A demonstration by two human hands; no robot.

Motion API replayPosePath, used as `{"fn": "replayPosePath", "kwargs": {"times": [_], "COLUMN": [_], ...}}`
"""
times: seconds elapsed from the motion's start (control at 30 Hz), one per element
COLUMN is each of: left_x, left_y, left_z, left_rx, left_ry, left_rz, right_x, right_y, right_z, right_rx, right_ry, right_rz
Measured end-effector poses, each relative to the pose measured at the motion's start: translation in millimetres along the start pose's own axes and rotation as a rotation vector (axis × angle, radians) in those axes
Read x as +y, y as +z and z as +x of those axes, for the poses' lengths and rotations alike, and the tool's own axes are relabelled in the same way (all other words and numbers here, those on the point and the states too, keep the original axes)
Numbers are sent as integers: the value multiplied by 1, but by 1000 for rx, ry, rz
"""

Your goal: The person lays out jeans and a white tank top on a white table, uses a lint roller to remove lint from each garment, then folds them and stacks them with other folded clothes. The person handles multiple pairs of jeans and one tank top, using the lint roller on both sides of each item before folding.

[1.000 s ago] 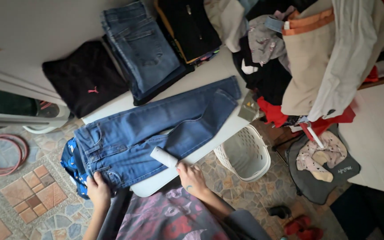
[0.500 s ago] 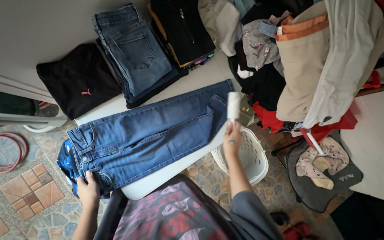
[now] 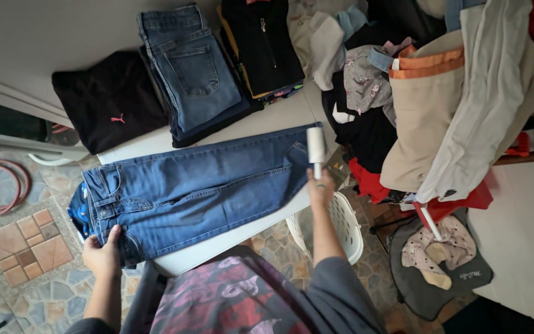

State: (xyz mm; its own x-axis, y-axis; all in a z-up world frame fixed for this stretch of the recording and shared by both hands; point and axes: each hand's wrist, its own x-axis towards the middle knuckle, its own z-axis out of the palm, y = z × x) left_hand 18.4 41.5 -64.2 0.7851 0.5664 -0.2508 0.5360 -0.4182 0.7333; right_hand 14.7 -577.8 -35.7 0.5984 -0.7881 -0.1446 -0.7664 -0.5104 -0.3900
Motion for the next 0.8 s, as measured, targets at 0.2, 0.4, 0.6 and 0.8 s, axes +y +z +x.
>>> {"fn": "replayPosePath", "kwargs": {"times": [0.2,0.4,0.6,0.8], "left_x": [-2,-4,0,3], "left_y": [11,2,6,5], "left_z": [-7,0,6,1], "left_rx": [-6,-66,-57,-19], "left_ry": [-36,8,-49,-19], "left_rz": [-420,-246,-211,-210], "right_x": [22,-4,-4,45], "right_y": [-35,-8,11,-37], "right_z": [-48,-197,-198,-69], "right_rx": [199,-213,-458,-149], "right_ry": [89,-369,-485,-22], "right_rz": [315,282,-261,-152]}}
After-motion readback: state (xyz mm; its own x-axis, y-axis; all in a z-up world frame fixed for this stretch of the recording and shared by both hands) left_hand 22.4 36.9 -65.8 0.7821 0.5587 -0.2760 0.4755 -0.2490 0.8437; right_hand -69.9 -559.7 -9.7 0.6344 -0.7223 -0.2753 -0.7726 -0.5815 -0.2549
